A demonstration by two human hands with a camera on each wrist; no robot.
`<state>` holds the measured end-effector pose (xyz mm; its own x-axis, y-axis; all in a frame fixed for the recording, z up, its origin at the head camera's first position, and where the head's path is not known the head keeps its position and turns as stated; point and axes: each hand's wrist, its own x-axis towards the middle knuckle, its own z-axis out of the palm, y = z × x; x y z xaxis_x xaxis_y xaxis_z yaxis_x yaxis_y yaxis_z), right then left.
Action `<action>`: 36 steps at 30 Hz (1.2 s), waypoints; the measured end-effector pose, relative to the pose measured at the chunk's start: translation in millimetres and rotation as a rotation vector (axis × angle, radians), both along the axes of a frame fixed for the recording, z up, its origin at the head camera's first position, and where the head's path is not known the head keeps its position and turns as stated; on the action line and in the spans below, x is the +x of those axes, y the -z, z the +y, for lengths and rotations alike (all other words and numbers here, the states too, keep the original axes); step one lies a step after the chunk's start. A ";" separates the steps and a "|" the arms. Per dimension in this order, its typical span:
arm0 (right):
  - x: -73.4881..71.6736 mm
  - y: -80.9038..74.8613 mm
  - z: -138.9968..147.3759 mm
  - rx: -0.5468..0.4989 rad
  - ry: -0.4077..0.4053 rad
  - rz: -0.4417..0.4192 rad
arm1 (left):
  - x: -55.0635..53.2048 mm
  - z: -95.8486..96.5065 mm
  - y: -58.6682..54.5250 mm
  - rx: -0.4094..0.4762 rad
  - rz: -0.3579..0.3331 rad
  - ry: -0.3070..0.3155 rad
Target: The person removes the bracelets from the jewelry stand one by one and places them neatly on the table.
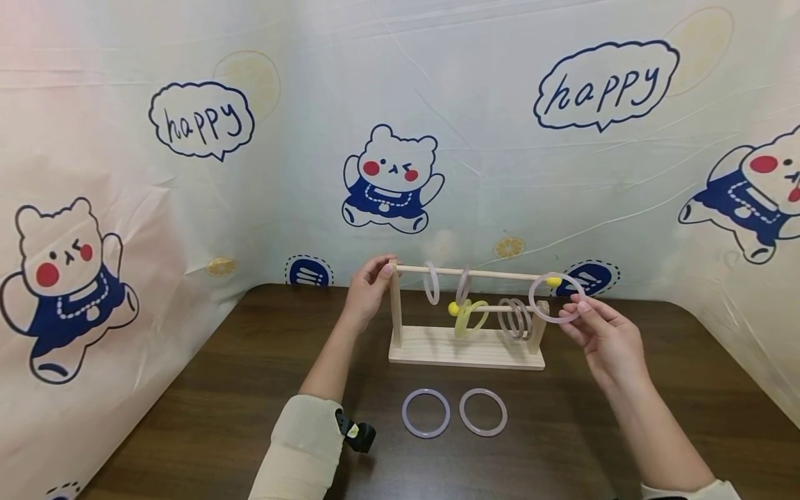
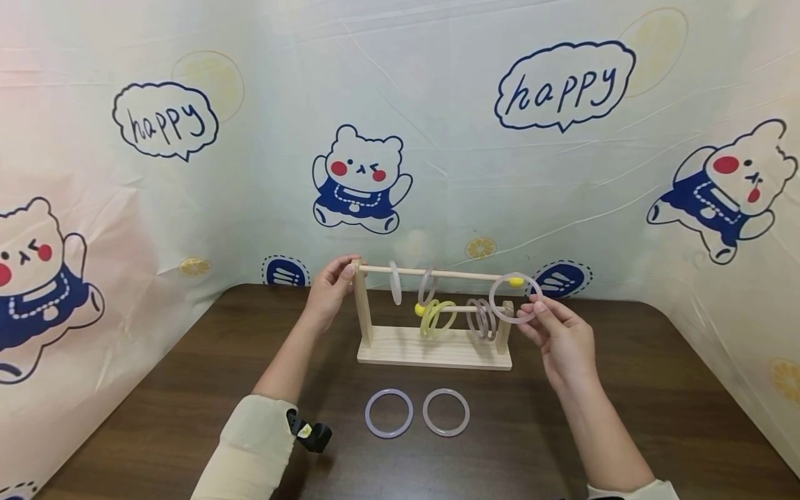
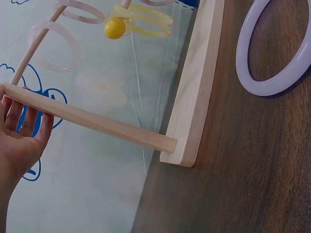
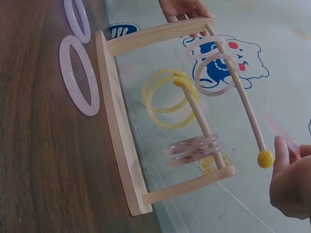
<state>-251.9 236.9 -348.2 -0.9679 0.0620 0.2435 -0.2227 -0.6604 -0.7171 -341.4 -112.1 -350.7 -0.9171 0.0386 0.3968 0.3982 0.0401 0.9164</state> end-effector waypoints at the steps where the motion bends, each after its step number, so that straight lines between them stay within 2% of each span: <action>1: -0.2 0.5 0.0 -0.008 -0.010 -0.005 | 0.1 0.0 0.0 -0.001 0.001 0.000; 8: -2.0 3.7 0.9 -0.039 -0.072 -0.023 | 0.2 -0.2 0.4 -0.004 -0.003 0.006; 14: -2.3 6.6 1.8 -0.014 -0.112 -0.020 | 0.4 -1.4 0.4 0.001 -0.022 0.014; 25: -2.2 9.1 3.9 0.127 -0.134 -0.067 | -0.3 0.8 -0.7 0.007 0.001 0.008; 36: 0.2 12.8 5.2 0.247 -0.172 -0.092 | 1.0 0.2 -1.8 -0.004 -0.015 -0.011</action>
